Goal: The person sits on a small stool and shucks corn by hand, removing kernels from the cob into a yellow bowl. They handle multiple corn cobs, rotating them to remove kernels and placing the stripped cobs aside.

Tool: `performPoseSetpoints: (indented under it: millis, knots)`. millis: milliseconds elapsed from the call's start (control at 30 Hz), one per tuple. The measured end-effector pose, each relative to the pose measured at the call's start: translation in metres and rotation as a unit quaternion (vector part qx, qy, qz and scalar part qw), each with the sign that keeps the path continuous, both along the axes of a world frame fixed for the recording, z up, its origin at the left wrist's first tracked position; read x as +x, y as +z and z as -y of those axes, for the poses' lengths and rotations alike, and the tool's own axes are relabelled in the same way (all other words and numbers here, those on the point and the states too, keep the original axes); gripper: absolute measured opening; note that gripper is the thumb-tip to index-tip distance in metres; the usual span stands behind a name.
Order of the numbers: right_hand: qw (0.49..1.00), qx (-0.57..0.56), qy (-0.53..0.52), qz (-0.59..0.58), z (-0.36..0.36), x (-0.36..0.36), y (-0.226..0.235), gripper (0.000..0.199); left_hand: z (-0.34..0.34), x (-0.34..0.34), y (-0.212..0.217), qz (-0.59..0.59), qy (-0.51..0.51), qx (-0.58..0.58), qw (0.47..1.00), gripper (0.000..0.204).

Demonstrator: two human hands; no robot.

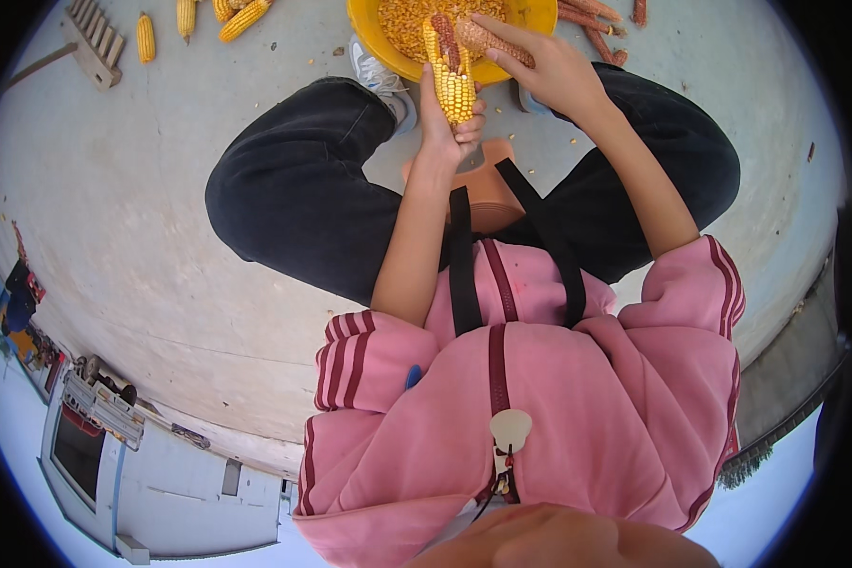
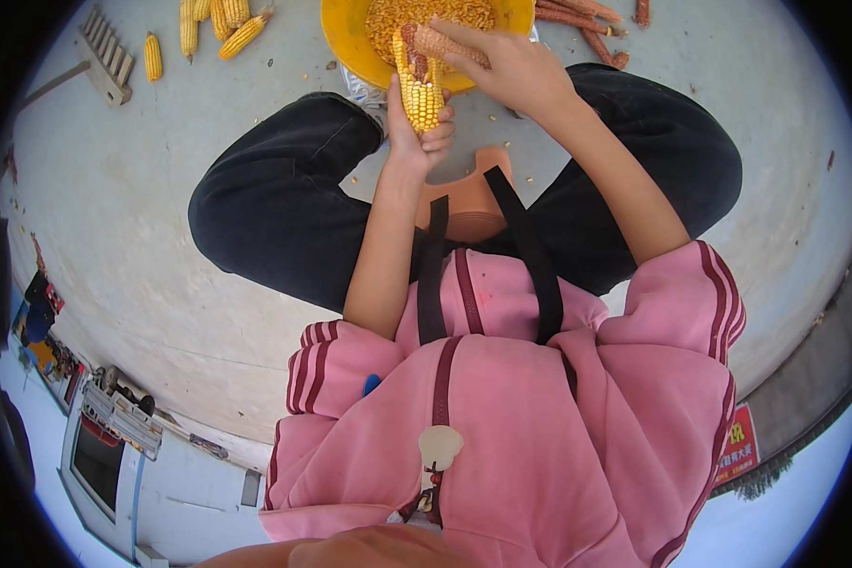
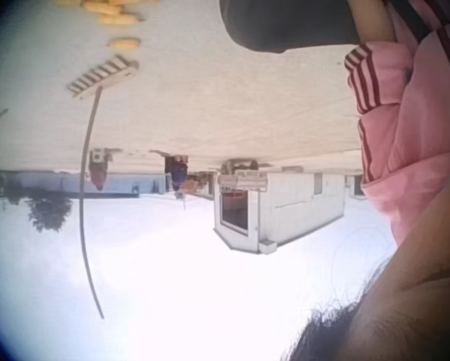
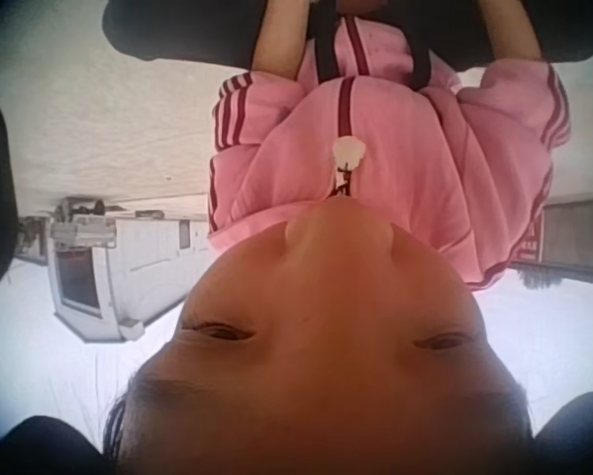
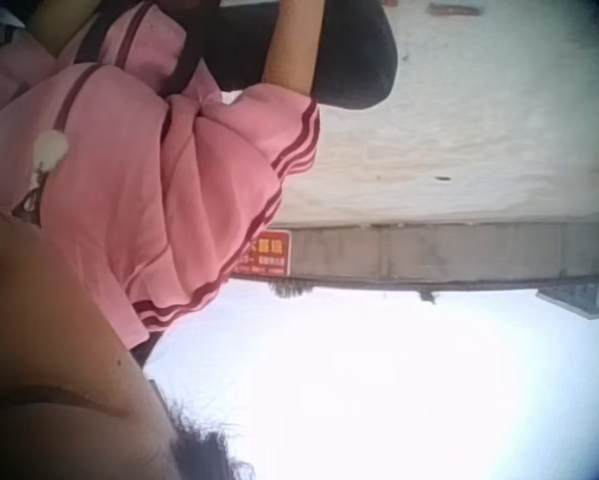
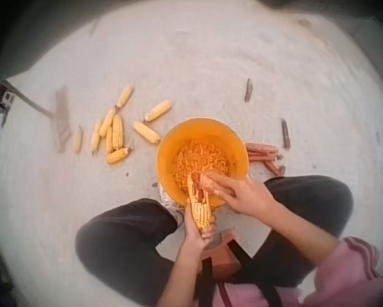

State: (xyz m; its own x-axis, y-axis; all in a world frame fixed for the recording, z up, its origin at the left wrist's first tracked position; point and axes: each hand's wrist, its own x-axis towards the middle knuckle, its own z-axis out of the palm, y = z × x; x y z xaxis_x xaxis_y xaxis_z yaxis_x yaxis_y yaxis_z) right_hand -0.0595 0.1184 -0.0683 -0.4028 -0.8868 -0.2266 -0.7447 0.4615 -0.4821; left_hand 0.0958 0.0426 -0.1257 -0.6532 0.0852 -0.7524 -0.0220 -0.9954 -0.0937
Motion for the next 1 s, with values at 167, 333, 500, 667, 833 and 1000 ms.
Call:
performPoseSetpoints:
  millis: [167,333,500,667,833,1000]
  knots:
    - [0.997,0.004,0.079,-0.008,-0.010,0.005,0.007,0.044,0.000,0.002,-0.003,-0.023,0.003,-0.003,1.000,0.071]
    - [0.988,0.046,0.083,-0.120,-0.003,0.016,0.013,0.041,0.000,0.000,0.001,-0.013,-0.005,-0.003,1.000,0.070]
    - [0.986,-0.004,0.034,-0.164,0.014,0.014,-0.008,0.040,-0.001,0.000,-0.001,-0.028,-0.007,0.001,1.000,0.070]
    - [0.998,0.025,-0.029,-0.048,0.004,0.004,0.010,0.043,-0.002,0.000,0.001,-0.014,-0.003,0.008,1.000,0.070]
    - [0.994,0.090,-0.052,0.036,-0.014,-0.003,0.024,0.043,-0.002,-0.001,0.002,-0.014,-0.002,0.006,1.000,0.071]
    - [0.992,0.103,-0.041,0.059,-0.018,0.001,0.027,0.043,-0.002,0.000,0.002,-0.024,0.000,0.010,1.000,0.071]
